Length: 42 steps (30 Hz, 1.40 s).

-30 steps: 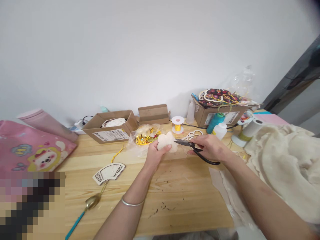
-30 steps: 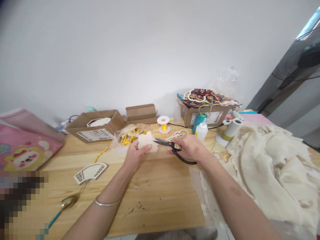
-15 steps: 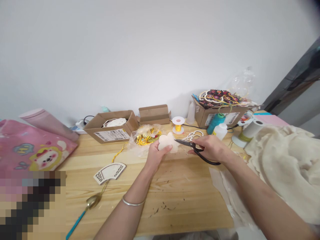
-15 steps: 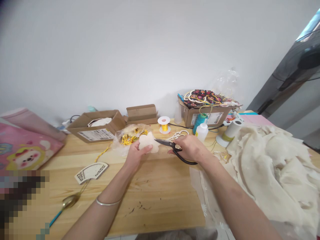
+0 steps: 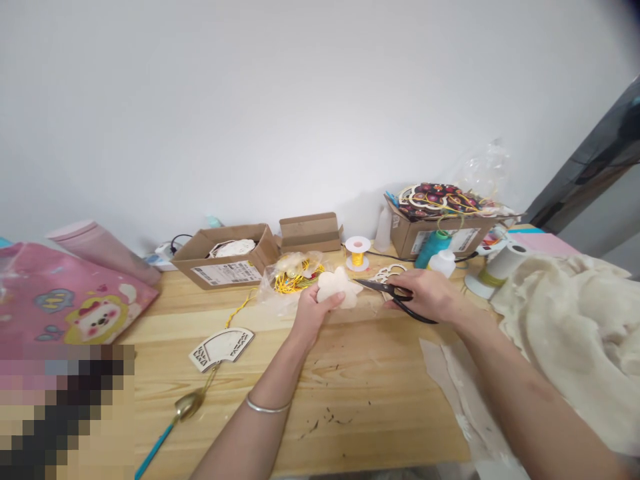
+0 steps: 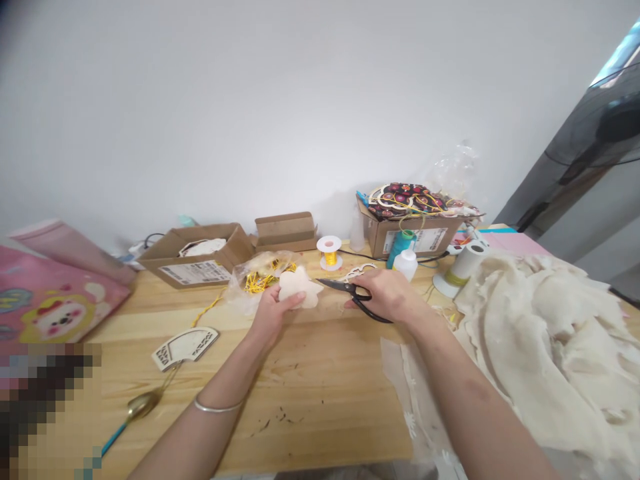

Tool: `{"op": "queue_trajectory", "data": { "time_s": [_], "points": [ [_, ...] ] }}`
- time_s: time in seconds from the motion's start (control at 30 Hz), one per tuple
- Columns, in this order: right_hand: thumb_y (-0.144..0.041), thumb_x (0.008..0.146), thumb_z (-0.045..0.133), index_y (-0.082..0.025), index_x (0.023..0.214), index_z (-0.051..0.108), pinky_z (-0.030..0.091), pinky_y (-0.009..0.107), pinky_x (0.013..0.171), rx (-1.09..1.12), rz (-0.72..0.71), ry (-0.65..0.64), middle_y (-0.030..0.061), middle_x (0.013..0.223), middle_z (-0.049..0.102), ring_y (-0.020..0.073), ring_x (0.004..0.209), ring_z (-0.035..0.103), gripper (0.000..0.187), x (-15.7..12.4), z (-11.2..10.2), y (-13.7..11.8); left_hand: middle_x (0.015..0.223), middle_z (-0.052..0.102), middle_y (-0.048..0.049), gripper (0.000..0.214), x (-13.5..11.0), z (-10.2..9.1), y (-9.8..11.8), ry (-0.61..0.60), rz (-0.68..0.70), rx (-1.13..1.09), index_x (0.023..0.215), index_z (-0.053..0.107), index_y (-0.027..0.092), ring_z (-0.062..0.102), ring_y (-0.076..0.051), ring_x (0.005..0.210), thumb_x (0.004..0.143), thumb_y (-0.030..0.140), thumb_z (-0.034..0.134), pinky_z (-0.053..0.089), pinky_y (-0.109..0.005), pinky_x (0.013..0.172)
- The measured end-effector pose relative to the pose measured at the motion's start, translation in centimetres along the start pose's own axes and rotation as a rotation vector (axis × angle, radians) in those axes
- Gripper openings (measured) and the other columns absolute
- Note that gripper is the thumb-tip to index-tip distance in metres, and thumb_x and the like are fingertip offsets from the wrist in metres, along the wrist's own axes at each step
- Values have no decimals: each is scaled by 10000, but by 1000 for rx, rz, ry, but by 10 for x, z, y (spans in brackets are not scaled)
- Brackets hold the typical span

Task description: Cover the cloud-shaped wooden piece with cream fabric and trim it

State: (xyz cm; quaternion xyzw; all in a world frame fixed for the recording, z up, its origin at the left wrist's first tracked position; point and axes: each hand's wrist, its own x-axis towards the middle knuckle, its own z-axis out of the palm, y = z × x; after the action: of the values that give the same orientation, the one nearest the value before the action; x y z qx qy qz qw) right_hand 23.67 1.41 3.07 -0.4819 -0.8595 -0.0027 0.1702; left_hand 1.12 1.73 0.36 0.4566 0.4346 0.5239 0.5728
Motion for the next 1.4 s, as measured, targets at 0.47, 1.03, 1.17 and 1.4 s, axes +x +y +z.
{"op": "queue_trajectory", "data": {
  "time_s": [0.47,1.03,1.17,1.4],
  "points": [
    [-557,713,538,-162,838,550,423,231,437,1400,368,218,2,596,581,100,456,506,415,4,13,-50,1027,646,-46,197,-4,2,0,120,645,456,848,707,271,538,-216,971,688,184,630,379,-384,891],
    [-336,592,709,-202,834,527,460,244,481,1207,441,373,-18,644,575,115,546,546,331,8,28,-55,1073,616,-73,497,-12,20,1,-203,-114,-282,1077,552,209,593,-182,886,603,192,702,497,-279,708],
    [-395,606,697,-210,892,533,497,301,580,1239,408,310,4,689,610,171,661,609,378,8,23,-54,915,679,-33,370,-8,17,3,-41,-75,-361,954,617,188,611,-122,799,600,143,715,480,-208,687],
    [-544,650,624,-239,1040,499,470,345,776,1315,224,162,73,962,612,218,934,586,510,3,13,-51,973,682,-35,387,-4,10,17,124,123,-446,972,624,207,615,-132,847,599,154,715,470,-197,682]
  ]
}}
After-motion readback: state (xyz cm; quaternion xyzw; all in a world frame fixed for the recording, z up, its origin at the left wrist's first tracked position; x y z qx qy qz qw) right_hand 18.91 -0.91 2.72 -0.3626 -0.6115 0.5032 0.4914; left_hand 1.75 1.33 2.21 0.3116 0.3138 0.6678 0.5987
